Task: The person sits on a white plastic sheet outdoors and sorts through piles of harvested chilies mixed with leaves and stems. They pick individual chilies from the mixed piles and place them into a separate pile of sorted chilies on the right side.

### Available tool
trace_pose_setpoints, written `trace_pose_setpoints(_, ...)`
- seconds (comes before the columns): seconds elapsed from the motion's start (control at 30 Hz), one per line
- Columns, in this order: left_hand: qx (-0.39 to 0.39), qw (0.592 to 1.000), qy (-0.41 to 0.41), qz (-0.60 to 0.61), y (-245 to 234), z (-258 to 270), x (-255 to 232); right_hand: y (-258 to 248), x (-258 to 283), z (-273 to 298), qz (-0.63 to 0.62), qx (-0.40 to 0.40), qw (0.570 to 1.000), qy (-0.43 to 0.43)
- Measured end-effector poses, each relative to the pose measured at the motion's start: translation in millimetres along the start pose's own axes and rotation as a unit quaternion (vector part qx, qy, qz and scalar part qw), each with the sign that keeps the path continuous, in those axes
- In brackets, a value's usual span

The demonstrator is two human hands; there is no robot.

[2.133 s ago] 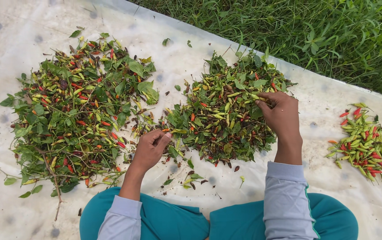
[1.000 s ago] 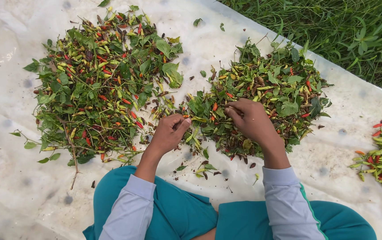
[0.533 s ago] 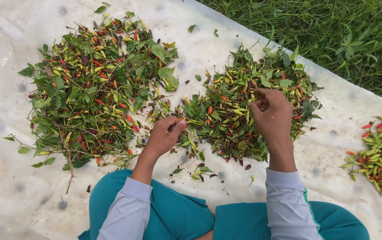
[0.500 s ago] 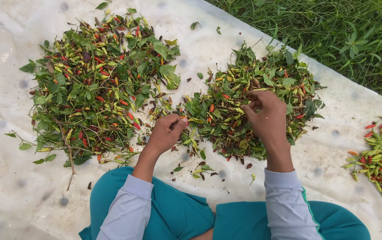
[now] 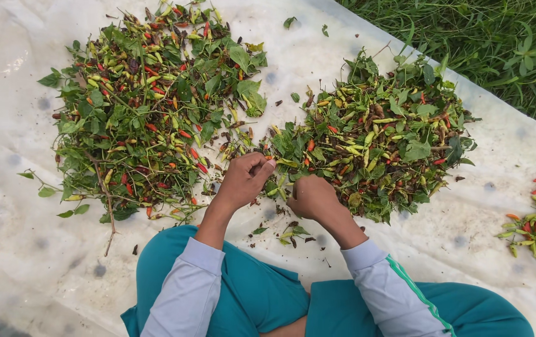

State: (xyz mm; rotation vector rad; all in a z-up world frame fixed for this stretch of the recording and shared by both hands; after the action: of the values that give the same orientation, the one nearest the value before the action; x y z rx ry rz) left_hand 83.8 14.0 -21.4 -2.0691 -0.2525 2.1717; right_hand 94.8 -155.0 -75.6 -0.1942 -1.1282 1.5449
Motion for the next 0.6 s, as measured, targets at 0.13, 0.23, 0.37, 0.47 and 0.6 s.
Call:
trace_pose_setpoints(0.13, -0.011, 1.0, 0.001, -0.013, -3, 2, 7, -112, -33, 42, -0.033, -0.064, 0.995, 0.07)
trace_pose_setpoints(0.23, -0.016, 1.0, 0.008, -0.007, -3, 0, -1, -179, -68, 80, -0.041, -0.294, 0.949, 0.103)
trace_pose_setpoints(0.37, -0.01, 1.0, 0.014, 0.001, 0, 1, 0, -155, -14, 70, 0.064, -0.35, 0.934, 0.038)
trace_pose_setpoints(0.47, -0.014, 1.0, 0.013, -0.003, -2, 0, 3, -84, 26, 38, 0.027, -0.178, 0.984, 0.019)
trace_pose_setpoints(0.6, -0.025, 0.999, 0.011, -0.017, -7, -1, 7, 12, 20, 0, 0.058, -0.061, 0.996, 0.01)
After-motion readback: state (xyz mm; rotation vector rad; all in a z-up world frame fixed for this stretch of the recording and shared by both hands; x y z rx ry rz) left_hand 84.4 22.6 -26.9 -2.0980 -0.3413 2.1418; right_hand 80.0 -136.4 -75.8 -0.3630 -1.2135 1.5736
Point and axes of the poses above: each hand's wrist, its own z-axis away from the middle knuckle, its own y-axis out of the palm, x = y × z, the point moved 8 cm from there along -z, towards the middle knuckle, and after that the axes turned 1 degree about -z, right-handed, at the moved point
